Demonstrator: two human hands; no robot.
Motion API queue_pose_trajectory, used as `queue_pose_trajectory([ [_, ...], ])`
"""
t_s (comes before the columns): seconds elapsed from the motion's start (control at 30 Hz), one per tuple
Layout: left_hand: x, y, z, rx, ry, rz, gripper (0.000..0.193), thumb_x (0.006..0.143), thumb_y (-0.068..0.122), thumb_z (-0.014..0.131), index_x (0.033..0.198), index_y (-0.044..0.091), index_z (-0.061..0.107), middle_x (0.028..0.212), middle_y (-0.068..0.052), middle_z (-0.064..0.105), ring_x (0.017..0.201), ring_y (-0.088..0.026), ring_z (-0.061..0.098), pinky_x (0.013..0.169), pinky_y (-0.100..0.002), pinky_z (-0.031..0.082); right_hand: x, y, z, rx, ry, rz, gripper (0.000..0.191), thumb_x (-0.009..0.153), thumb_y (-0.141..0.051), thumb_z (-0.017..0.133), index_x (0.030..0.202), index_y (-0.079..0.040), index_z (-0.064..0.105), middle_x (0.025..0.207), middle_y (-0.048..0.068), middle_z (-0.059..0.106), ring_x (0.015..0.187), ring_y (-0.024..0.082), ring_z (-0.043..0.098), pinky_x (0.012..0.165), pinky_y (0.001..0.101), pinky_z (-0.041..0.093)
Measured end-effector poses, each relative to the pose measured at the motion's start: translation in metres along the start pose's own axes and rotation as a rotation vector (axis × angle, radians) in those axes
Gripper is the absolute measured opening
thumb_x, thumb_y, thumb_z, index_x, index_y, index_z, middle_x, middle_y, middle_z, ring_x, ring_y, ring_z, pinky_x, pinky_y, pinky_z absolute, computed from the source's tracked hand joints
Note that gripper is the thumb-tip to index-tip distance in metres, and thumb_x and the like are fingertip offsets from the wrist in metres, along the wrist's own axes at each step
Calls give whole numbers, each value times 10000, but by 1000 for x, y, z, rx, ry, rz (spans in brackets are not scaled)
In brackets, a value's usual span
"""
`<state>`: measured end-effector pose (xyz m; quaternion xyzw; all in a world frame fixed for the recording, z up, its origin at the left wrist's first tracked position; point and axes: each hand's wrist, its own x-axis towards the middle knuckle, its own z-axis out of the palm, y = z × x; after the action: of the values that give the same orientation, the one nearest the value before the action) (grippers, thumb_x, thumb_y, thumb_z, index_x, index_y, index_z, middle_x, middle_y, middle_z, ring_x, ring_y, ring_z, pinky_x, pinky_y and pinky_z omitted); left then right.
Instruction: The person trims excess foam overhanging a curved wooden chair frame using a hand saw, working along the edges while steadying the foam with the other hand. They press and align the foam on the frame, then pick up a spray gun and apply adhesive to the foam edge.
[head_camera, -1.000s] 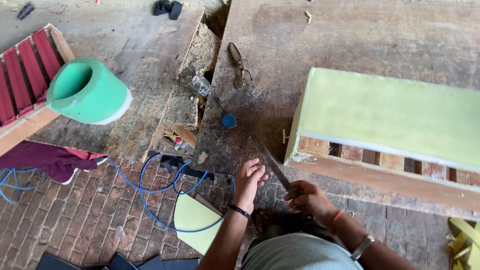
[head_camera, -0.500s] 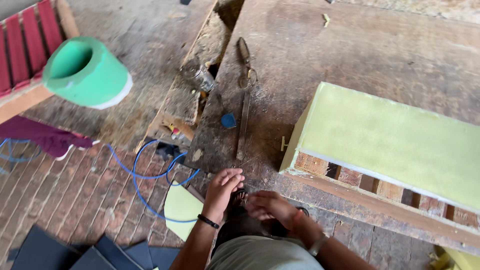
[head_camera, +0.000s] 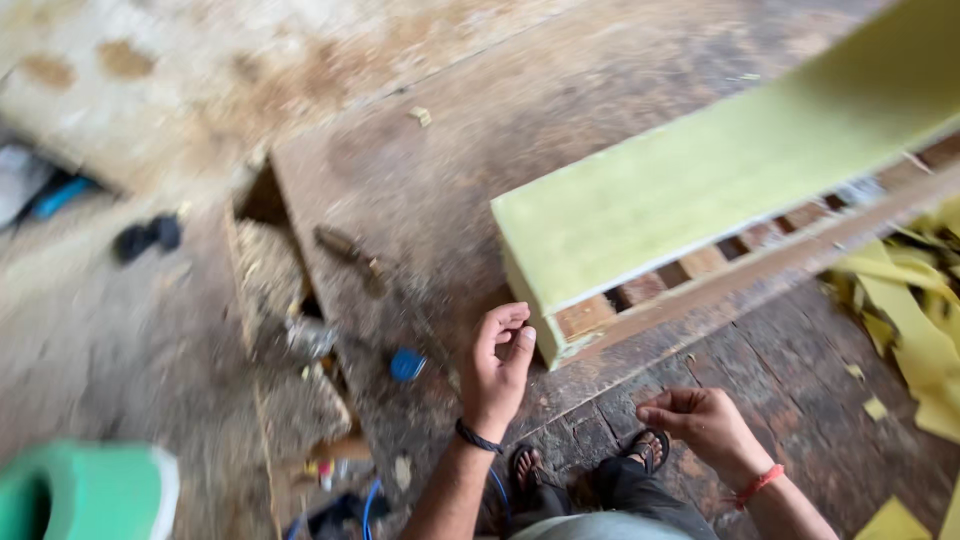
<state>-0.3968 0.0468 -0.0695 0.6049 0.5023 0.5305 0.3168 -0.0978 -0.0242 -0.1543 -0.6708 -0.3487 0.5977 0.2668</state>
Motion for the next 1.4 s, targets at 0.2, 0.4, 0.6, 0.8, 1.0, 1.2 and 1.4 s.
queue_pose_trajectory([
  [0.2, -15, 67, 84, -310, -374, 55, 212, 986, 162, 676, 1174, 70, 709, 1154, -52, 773, 1035, -155, 722, 883, -321, 568, -81, 55, -52, 168, 343, 33, 188, 821, -147, 851, 900, 21, 827, 750, 43, 760, 641, 89, 582, 573, 277, 450],
  [0.4, -55, 97, 148, -411, -658, -155, 276, 951, 144, 679, 1204, 36, 688, 1069, -47, 762, 877, -97, 676, 786, -249, 586, -132, 109, -103, 435, 551, -41, 190, 814, -150, 845, 829, 28, 781, 694, 39, 699, 586, 108, 570, 515, 272, 441],
  [0.6, -66, 111, 196, -454, -695, -259, 296, 962, 133, 657, 1239, 26, 656, 1070, -42, 739, 907, -99, 669, 826, -250, 573, -119, 113, -178, 627, 536, -254, 303, 957, -209, 766, 783, -2, 631, 736, 64, 657, 664, 138, 580, 607, 304, 473],
  [0.8, -71, 146, 276, -633, -708, -590, 423, 979, 313, 583, 1303, 42, 599, 1128, -82, 743, 1010, -154, 694, 903, -320, 525, -155, 84, -282, 965, 100, -783, 415, 1075, -348, 471, 1224, 16, 601, 1203, 237, 645, 1026, 337, 634, 878, 450, 499],
  [1.0, -77, 175, 359, -509, -629, -545, 591, 984, 517, 491, 1365, 73, 570, 1268, -98, 716, 1151, -182, 663, 981, -356, 519, -173, 101, -358, 1105, 88, -632, 772, 971, -568, 461, 1510, -17, 441, 1407, 297, 560, 1157, 414, 599, 920, 517, 471],
  [1.2, -59, 186, 426, -448, -618, -503, 655, 948, 549, 500, 1403, 81, 557, 1329, -89, 702, 1220, -202, 651, 996, -366, 495, -143, 142, -430, 1089, 20, -712, 826, 948, -528, 532, 1561, 6, 385, 1442, 324, 539, 1198, 440, 591, 950, 524, 467],
  [1.4, -16, 193, 545, -372, -842, -385, 669, 942, 524, 587, 1423, 63, 529, 1359, -128, 656, 1279, -213, 629, 1086, -367, 508, -66, 176, -508, 1013, 30, -600, 802, 896, -456, 607, 1534, -17, 399, 1390, 307, 579, 1133, 428, 631, 929, 529, 499],
])
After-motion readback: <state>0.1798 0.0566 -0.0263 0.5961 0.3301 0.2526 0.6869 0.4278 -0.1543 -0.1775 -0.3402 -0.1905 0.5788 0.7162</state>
